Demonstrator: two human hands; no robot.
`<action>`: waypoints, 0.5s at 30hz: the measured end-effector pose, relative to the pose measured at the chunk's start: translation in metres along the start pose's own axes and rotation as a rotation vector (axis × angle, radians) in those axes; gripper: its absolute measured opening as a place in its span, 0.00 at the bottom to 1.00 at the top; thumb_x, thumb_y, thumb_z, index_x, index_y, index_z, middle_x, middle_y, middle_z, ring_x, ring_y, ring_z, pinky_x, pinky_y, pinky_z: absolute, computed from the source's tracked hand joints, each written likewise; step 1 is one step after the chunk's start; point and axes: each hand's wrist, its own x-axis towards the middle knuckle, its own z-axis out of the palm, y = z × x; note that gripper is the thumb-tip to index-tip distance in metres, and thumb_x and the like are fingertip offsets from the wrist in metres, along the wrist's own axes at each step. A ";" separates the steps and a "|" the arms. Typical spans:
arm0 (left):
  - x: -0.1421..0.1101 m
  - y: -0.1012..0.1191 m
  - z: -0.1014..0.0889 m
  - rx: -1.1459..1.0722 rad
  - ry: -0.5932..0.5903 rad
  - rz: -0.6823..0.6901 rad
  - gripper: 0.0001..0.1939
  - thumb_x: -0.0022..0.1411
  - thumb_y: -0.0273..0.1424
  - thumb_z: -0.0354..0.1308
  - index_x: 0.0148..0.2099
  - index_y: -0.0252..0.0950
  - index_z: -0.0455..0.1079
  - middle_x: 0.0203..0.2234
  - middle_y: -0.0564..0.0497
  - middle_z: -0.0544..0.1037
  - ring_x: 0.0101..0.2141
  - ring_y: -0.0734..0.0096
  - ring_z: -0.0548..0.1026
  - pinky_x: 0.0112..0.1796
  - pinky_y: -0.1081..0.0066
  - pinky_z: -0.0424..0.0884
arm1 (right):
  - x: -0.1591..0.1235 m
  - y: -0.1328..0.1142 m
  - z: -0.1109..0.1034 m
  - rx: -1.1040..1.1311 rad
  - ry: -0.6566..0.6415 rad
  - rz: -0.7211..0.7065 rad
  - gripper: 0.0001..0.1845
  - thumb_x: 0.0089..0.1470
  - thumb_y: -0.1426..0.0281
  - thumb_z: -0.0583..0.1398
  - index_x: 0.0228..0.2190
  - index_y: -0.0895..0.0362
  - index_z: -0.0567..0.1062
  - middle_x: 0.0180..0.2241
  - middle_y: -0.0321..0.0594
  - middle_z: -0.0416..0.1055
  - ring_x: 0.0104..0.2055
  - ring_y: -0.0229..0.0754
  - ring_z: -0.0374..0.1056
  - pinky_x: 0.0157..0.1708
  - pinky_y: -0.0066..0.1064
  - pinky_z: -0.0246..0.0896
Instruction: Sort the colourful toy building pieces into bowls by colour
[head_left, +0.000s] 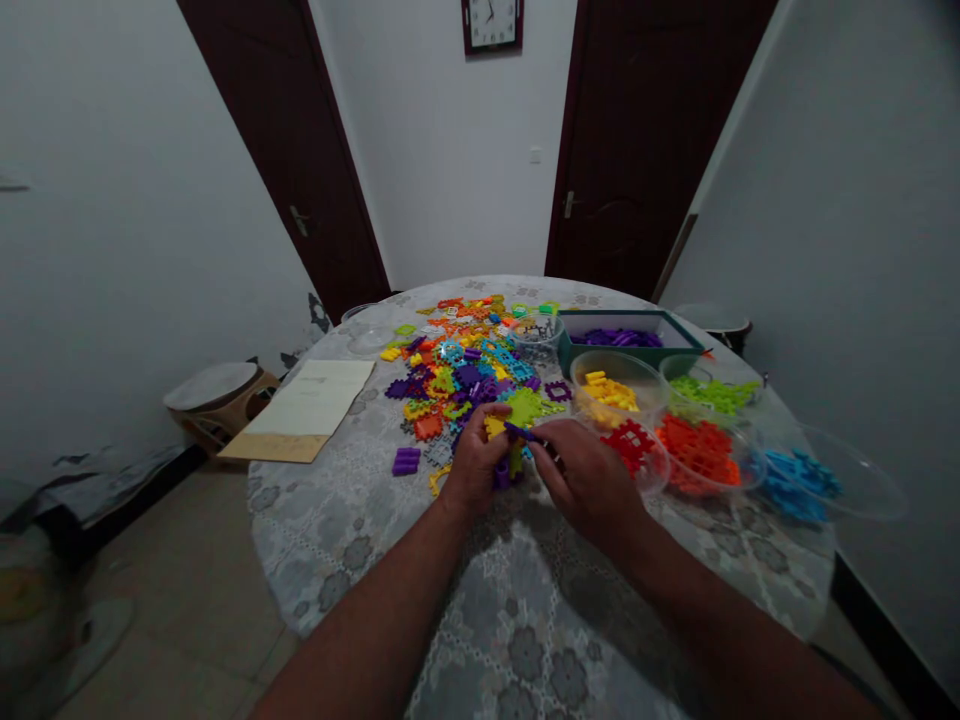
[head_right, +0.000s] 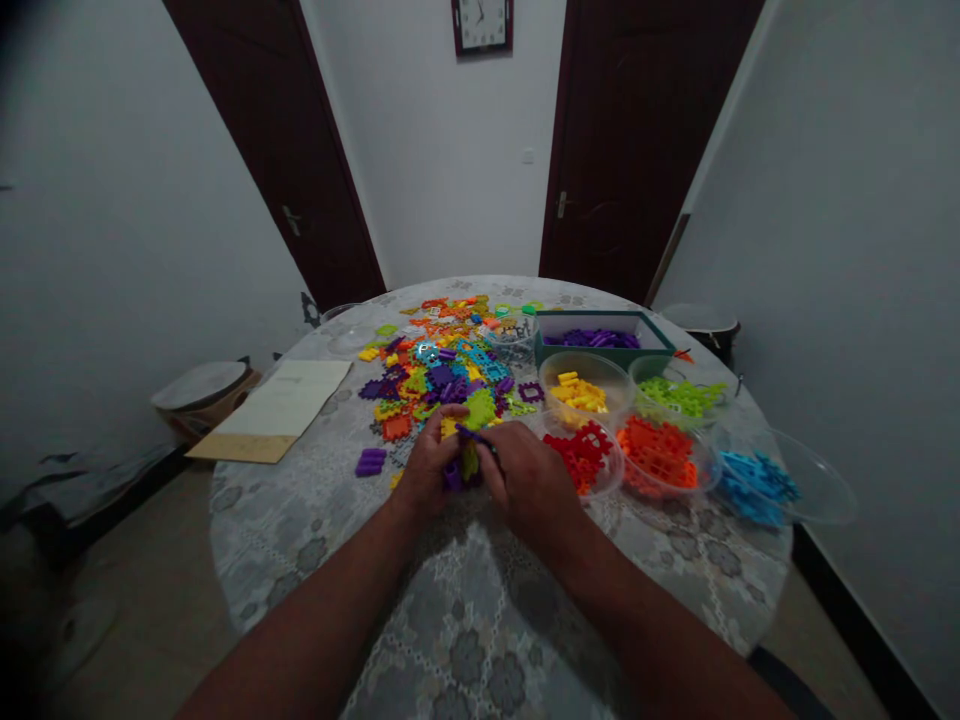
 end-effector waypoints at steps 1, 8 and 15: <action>0.000 0.000 0.000 0.015 -0.009 0.003 0.28 0.54 0.40 0.73 0.54 0.43 0.69 0.34 0.54 0.77 0.28 0.71 0.75 0.28 0.74 0.70 | 0.002 0.002 -0.002 0.010 0.029 0.042 0.10 0.70 0.70 0.57 0.45 0.57 0.78 0.40 0.48 0.80 0.42 0.49 0.78 0.45 0.40 0.75; 0.000 0.000 -0.003 0.044 -0.024 -0.013 0.27 0.56 0.40 0.72 0.56 0.43 0.70 0.34 0.54 0.78 0.27 0.72 0.75 0.28 0.73 0.72 | 0.007 0.013 -0.017 0.302 0.005 0.571 0.15 0.67 0.57 0.59 0.40 0.54 0.79 0.27 0.38 0.79 0.27 0.44 0.77 0.29 0.33 0.70; 0.005 0.003 -0.011 -0.019 -0.006 -0.015 0.30 0.54 0.39 0.72 0.58 0.41 0.70 0.33 0.53 0.79 0.27 0.70 0.77 0.28 0.72 0.73 | 0.011 0.029 -0.028 0.438 0.091 0.668 0.23 0.63 0.55 0.62 0.53 0.55 0.78 0.29 0.36 0.78 0.26 0.42 0.76 0.27 0.30 0.71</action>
